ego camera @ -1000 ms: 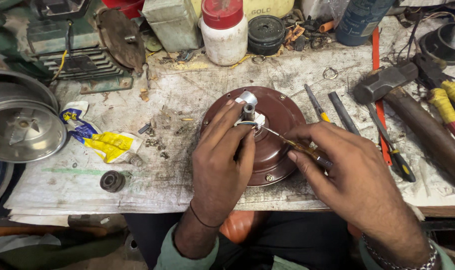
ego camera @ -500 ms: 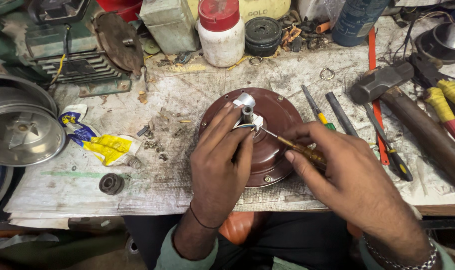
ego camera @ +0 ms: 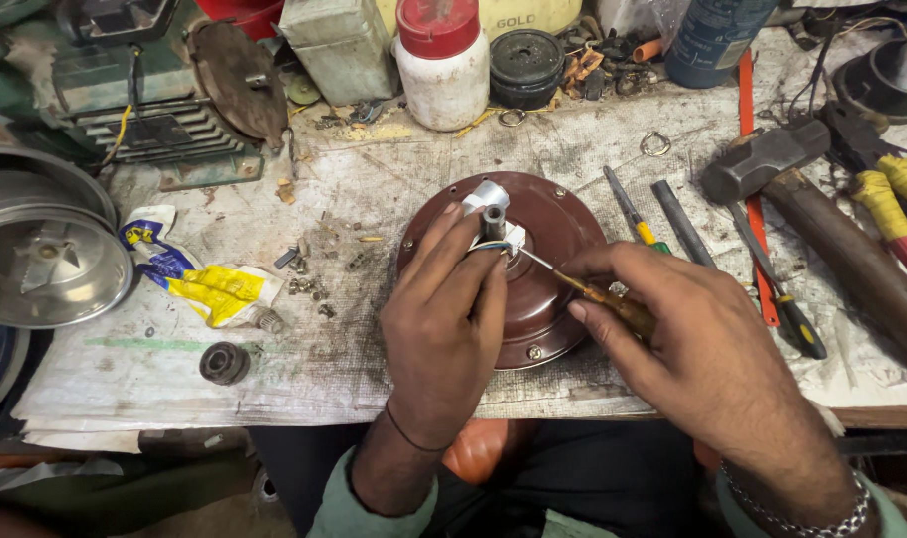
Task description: The person uses a screwdriver to tighten screws on a small electrical component attached to a circular metal base. They then use pliers to adjust wires and continue tightening connections with the screwdriver.
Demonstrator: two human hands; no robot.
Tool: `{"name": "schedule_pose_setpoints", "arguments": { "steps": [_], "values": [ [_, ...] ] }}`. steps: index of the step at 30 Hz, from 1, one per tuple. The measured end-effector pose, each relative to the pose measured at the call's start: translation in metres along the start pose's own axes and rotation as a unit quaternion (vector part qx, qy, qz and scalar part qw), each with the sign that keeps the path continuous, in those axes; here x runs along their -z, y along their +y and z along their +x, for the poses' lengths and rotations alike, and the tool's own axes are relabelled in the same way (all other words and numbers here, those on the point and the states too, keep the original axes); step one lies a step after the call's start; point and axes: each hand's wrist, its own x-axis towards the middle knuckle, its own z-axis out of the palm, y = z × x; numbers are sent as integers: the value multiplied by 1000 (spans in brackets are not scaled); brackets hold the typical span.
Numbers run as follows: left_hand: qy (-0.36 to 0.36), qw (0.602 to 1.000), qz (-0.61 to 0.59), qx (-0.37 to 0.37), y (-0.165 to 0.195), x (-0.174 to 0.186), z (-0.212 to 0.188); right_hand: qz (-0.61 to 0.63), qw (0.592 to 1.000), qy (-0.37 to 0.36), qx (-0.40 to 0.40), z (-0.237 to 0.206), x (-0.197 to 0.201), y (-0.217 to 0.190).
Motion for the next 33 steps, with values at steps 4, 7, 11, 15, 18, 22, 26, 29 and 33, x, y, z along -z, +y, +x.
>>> {"name": "schedule_pose_setpoints", "arguments": {
  "steps": [4, 7, 11, 15, 18, 22, 26, 29, 33],
  "values": [
    [18, 1000, 22, 3, 2, -3, -1, 10, 1000, 2, 5, 0, -1, -2],
    [23, 999, 29, 6, 2, -6, -2, 10, 1000, 10, 24, 0, -1, -2],
    [18, 1000, 21, -4, -1, -7, -1, 1, 999, 14, 29, 0, -1, 0],
    [13, 1000, -25, 5, -4, -4, -1, 7, 1000, -7, 0, 0, -1, 3],
    [7, 1000, -22, 6, -4, -2, -2, 14, 1000, -3, 8, -1, -2, 4],
    [9, 999, -31, 9, -4, -3, -1, 10, 998, 27, 48, -2, -3, 5],
    [6, 999, -35, 7, -6, -3, 0, 45, 999, -3, -5, -1, -5, 6],
    [3, 999, -45, 5, -7, -2, -1, 30, 1000, 0, -8, -3, -5, 8],
    [1, 999, -46, 8, -8, -2, -1, 4, 998, 34, 55, -5, -5, 7]
  ]
}}
